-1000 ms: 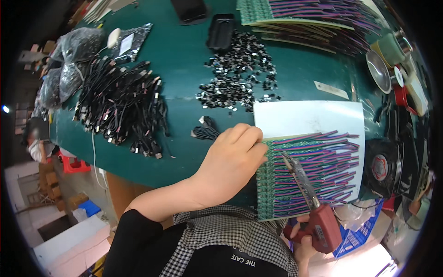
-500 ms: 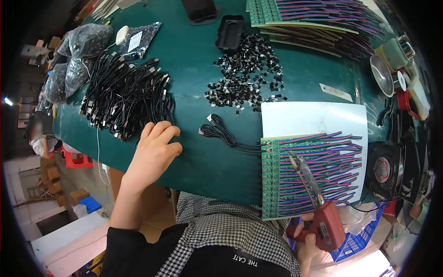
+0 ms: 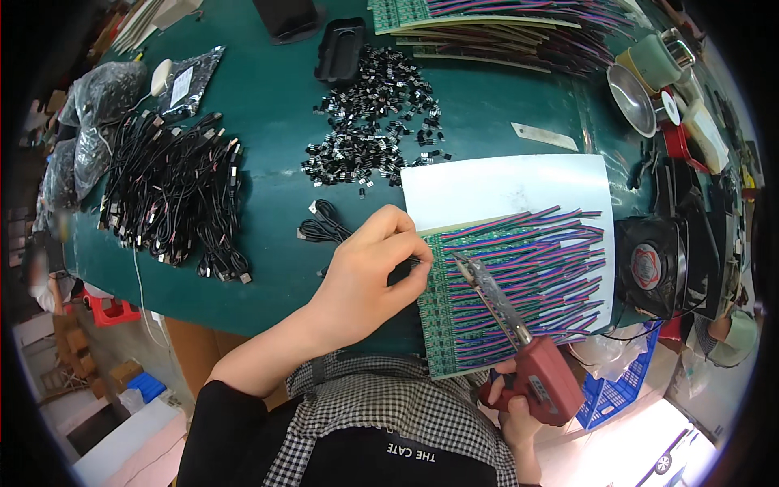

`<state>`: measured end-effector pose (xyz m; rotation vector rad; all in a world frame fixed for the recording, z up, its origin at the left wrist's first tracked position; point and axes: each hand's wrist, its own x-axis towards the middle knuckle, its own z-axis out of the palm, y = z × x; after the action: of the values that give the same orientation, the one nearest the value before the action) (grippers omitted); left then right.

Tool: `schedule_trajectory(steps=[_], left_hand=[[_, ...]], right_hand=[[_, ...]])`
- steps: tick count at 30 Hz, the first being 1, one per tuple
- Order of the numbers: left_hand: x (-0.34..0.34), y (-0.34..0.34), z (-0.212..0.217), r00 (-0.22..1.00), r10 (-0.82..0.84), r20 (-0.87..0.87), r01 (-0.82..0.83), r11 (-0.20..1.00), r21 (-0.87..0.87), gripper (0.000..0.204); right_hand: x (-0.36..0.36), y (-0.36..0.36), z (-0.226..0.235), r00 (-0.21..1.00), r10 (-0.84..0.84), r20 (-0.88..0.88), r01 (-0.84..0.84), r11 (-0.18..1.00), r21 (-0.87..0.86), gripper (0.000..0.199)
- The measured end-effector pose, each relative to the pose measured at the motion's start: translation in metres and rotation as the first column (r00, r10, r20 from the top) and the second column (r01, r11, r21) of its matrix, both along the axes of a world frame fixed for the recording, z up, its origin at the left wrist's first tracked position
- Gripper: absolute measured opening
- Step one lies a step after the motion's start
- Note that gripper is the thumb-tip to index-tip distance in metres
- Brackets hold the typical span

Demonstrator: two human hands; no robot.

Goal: The person solders multiple wires onto a green printed circuit board using a soldering gun.

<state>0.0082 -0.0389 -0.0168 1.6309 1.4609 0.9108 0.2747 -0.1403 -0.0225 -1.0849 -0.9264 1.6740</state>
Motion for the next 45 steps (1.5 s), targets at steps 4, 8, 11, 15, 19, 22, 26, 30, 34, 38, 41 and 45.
schedule_trajectory(steps=[4,8,11,15,19,22,26,30,34,38,41,45], left_hand=[[0.004,0.003,-0.008,0.994,-0.006,-0.111,0.015,0.996,0.086,0.014],[0.005,0.003,-0.010,0.988,-0.006,-0.155,0.025,0.992,0.121,0.016],[0.004,0.003,-0.009,0.988,0.008,-0.151,0.017,0.987,0.162,0.018],[-0.002,0.002,-0.006,0.962,0.004,-0.271,0.056,0.976,0.210,0.020],[-0.005,0.000,-0.001,0.924,0.113,-0.365,0.010,0.948,0.318,0.019],[-0.007,-0.001,0.000,0.969,0.151,-0.197,-0.118,0.979,0.168,0.015],[-0.008,-0.001,0.000,0.990,0.102,-0.097,-0.088,0.986,0.139,0.012],[-0.007,-0.003,0.003,0.996,0.041,-0.079,-0.038,0.999,0.031,0.010],[-0.008,-0.002,0.006,0.989,-0.018,-0.145,0.025,0.998,0.049,0.011],[-0.012,-0.003,0.004,0.974,-0.059,-0.220,0.082,0.992,0.099,0.013],[-0.012,-0.001,0.004,0.964,-0.065,-0.257,0.094,0.990,0.102,0.013],[-0.010,0.001,0.007,0.963,-0.078,-0.259,0.110,0.988,0.112,0.012]], right_hand=[[0.003,-0.001,-0.002,0.999,0.043,0.019,-0.043,0.999,0.011,0.053],[0.008,-0.005,-0.005,0.997,0.060,0.043,-0.059,0.998,-0.019,0.053],[0.008,-0.005,-0.006,0.998,0.054,0.009,-0.054,0.998,-0.033,0.055],[0.008,-0.006,-0.007,1.000,0.015,0.000,-0.015,0.999,-0.035,0.057],[0.008,-0.005,-0.008,0.999,0.026,-0.037,-0.026,1.000,0.016,0.059],[0.007,-0.006,-0.008,0.999,0.007,-0.051,-0.007,1.000,-0.005,0.060],[0.007,-0.005,-0.006,0.999,0.013,-0.037,-0.013,1.000,-0.001,0.060],[0.007,-0.006,-0.005,0.999,0.032,-0.027,-0.032,0.999,-0.005,0.060],[0.006,-0.004,-0.005,0.999,0.040,-0.027,-0.040,0.999,0.007,0.057],[0.004,-0.003,-0.002,0.999,0.018,-0.044,-0.018,1.000,0.000,0.056],[0.004,-0.002,-0.003,0.999,0.030,-0.026,-0.029,0.999,0.012,0.056],[0.005,-0.004,-0.003,1.000,0.021,-0.017,-0.021,1.000,-0.011,0.058]])
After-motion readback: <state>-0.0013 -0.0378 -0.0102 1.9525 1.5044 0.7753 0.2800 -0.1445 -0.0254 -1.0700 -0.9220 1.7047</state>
